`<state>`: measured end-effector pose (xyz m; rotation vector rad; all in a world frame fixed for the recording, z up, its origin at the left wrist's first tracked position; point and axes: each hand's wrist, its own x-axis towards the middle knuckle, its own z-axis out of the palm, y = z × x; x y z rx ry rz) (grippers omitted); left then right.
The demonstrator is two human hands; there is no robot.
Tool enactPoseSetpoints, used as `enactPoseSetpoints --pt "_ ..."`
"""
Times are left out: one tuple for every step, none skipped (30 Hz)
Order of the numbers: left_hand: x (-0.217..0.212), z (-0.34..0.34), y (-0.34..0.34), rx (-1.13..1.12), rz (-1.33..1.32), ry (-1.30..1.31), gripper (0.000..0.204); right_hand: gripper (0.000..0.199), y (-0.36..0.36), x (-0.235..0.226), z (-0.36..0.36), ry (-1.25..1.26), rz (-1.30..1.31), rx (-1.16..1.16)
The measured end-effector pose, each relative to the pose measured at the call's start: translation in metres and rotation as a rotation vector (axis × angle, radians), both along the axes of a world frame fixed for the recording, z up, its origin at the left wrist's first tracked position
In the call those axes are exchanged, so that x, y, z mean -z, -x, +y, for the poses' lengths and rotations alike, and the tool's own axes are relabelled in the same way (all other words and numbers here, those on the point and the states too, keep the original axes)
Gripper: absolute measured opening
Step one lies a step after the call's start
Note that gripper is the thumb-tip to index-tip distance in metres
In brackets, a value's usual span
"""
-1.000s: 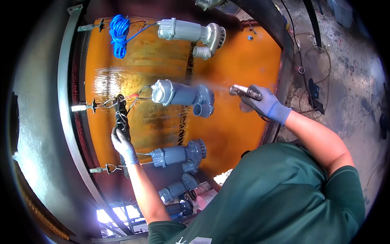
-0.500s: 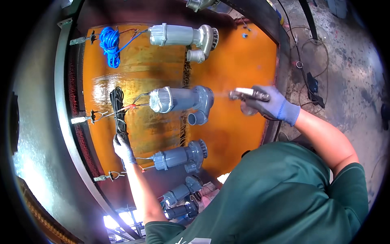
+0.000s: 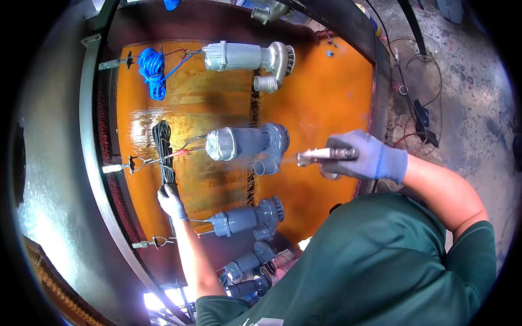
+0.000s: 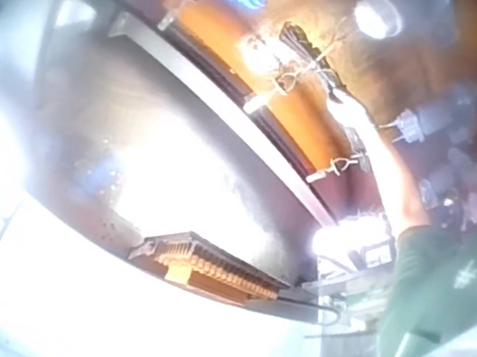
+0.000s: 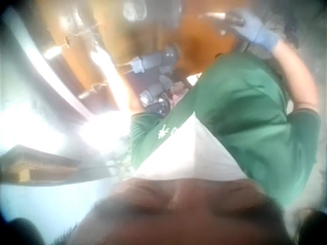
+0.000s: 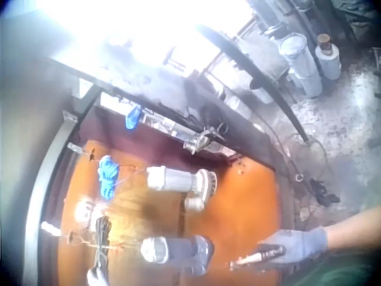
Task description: The person spray paints suspended water pumps using a spray gun while turning and holding the pumps and attached cables by hand.
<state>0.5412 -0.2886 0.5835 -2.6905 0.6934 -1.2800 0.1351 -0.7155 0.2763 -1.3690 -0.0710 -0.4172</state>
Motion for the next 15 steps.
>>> enactPoseSetpoints --pt "0.001 -0.001 0.001 -0.012 -0.024 -0.016 0.044 0.019 -0.001 0.003 0.002 0.073 0.020 -0.014" --pt "0.001 -0.001 0.001 -0.011 -0.013 -0.019 0.044 0.020 -0.001 0.002 0.000 0.076 0.039 0.039" --pt "0.001 -0.002 0.001 -0.011 -0.012 -0.019 0.044 0.020 -0.001 0.000 -0.002 0.079 0.058 0.090" --pt "0.001 0.000 0.000 -0.008 -0.001 -0.012 0.044 0.020 -0.003 -0.002 -0.004 0.078 0.057 0.087" --pt "0.000 0.001 0.000 -0.005 0.010 -0.005 0.044 0.020 -0.007 -0.006 -0.005 -0.023 0.110 0.124" --pt "0.001 0.003 -0.001 0.019 0.069 0.080 0.043 0.021 -0.009 -0.007 -0.005 -0.123 0.164 0.161" --pt "0.001 0.005 -0.004 0.021 0.068 0.079 0.043 0.021 -0.009 -0.004 -0.003 -0.124 0.163 0.163" --pt "0.000 0.008 -0.006 0.027 0.048 0.066 0.043 0.021 -0.009 0.003 0.001 -0.103 0.085 0.109" --pt "-0.001 0.011 -0.009 0.033 0.028 0.053 0.043 0.021 -0.010 0.010 0.004 -0.082 0.008 0.055" --pt "0.000 0.006 -0.007 0.035 0.033 0.049 0.043 0.020 -0.010 0.017 0.005 0.061 0.062 0.028" --pt "0.001 0.001 -0.005 0.026 0.069 0.058 0.045 0.020 -0.011 0.020 0.006 0.058 0.067 0.031" --pt "0.001 -0.004 -0.004 0.016 0.105 0.066 0.047 0.020 -0.012 0.020 0.007 0.047 0.126 0.066" --pt "0.001 -0.005 -0.004 0.016 0.106 0.064 0.047 0.020 -0.014 0.020 0.008 0.038 0.180 0.099" --pt "0.000 -0.006 -0.005 0.003 0.121 0.085 0.046 0.019 -0.018 0.022 0.011 -0.119 0.165 0.153" --pt "0.000 -0.007 -0.005 -0.010 0.138 0.107 0.046 0.019 -0.021 0.026 0.013 -0.122 0.167 0.154"
